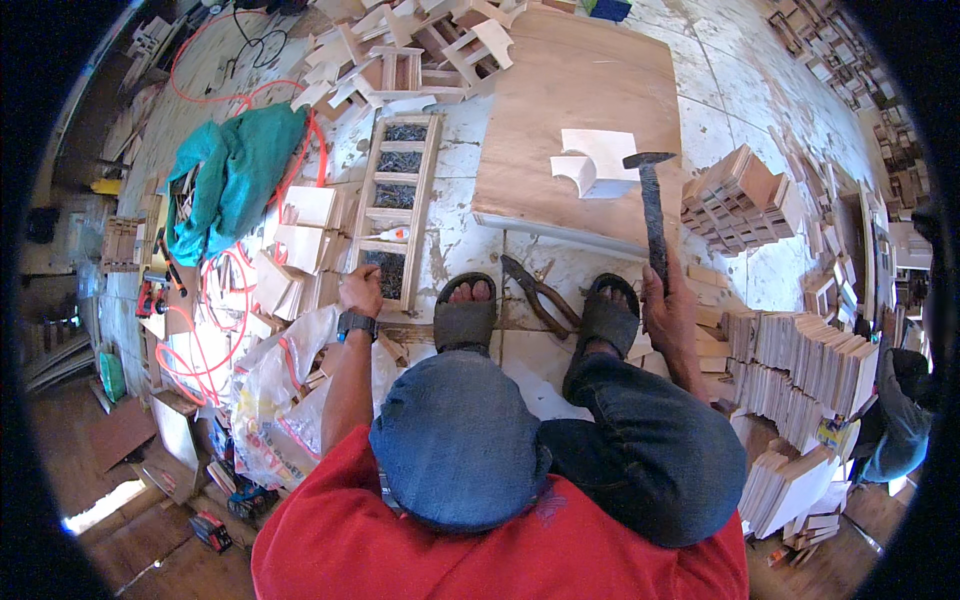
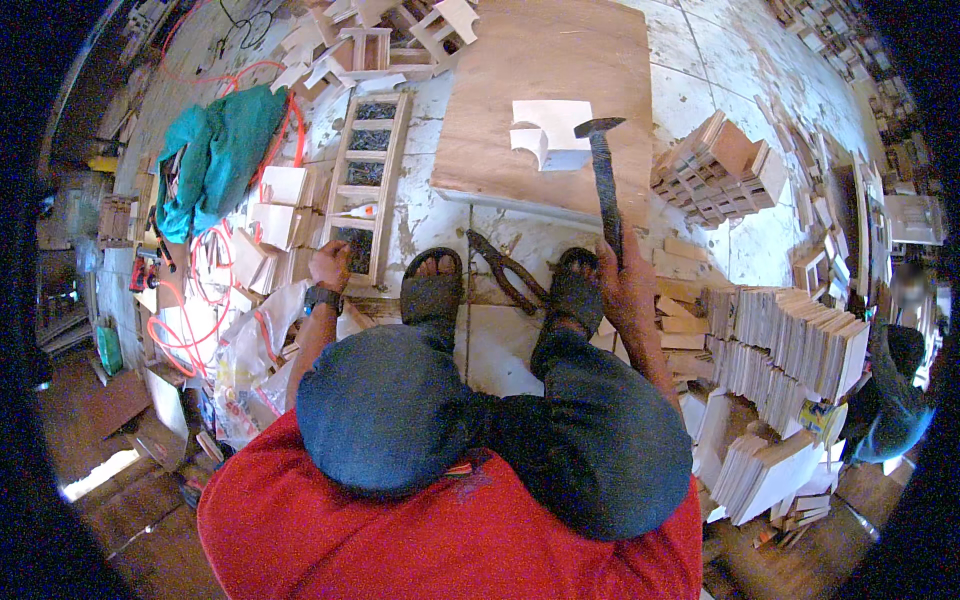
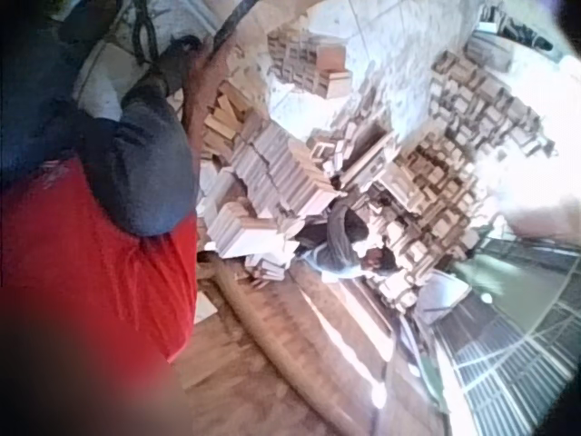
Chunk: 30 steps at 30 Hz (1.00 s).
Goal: The person assembles small wooden furniture pieces by hand, using a hammer to drive nails into the joints. They repeatedly pick up wooden parts, align them, and hammer nails to secure the structure.
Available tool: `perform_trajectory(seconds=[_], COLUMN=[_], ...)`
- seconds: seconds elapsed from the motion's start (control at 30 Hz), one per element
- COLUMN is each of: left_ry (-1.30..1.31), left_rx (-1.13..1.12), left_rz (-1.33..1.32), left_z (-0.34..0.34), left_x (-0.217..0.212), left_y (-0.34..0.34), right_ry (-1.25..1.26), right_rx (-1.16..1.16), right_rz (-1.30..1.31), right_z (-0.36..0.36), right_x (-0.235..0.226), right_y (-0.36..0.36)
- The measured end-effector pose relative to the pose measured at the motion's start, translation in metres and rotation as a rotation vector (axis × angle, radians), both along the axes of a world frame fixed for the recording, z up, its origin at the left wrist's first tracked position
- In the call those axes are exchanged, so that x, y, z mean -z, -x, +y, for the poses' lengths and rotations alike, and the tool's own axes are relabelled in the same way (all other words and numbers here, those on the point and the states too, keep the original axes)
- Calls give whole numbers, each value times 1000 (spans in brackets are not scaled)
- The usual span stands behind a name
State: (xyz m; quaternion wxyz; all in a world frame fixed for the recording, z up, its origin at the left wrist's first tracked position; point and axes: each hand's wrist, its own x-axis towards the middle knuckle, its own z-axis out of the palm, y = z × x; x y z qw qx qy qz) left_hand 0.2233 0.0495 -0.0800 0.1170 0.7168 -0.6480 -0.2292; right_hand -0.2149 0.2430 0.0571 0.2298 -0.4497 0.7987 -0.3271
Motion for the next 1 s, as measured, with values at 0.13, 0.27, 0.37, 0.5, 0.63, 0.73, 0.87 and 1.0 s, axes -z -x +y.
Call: perform_trajectory(seconds=[0.13, 0.27, 0.37, 0.5, 0.63, 0.73, 0.87, 1.0], left_ry=[40, 178, 168, 393, 534, 544, 403, 397], left_rx=[15, 265, 351, 537, 803, 807, 749, 677], left_rz=[311, 671, 786, 482, 35, -183, 406, 731], left_z=[-6, -24, -34, -39, -41, -39, -26, -14], left_x=[-28, -52, -57, -60, -72, -89, -117, -128], left_y=[41, 122, 191, 235, 231, 236, 262, 306], right_ry=[31, -9, -63, -79, -122, -129, -62, -101], right_rx=[-5, -33, -32, -25, -44, -31, -25, -10], right_rz=[-3, -17, -8, 59, 38, 10, -28, -93], right_z=[-6, -12, -13, -15, -18, -18, -17, -15], right_x=[-3, -9, -16, -24, -24, -22, -24, -27], right_y=[-2, -4, -6, -6, -5, -7, -10, -10])
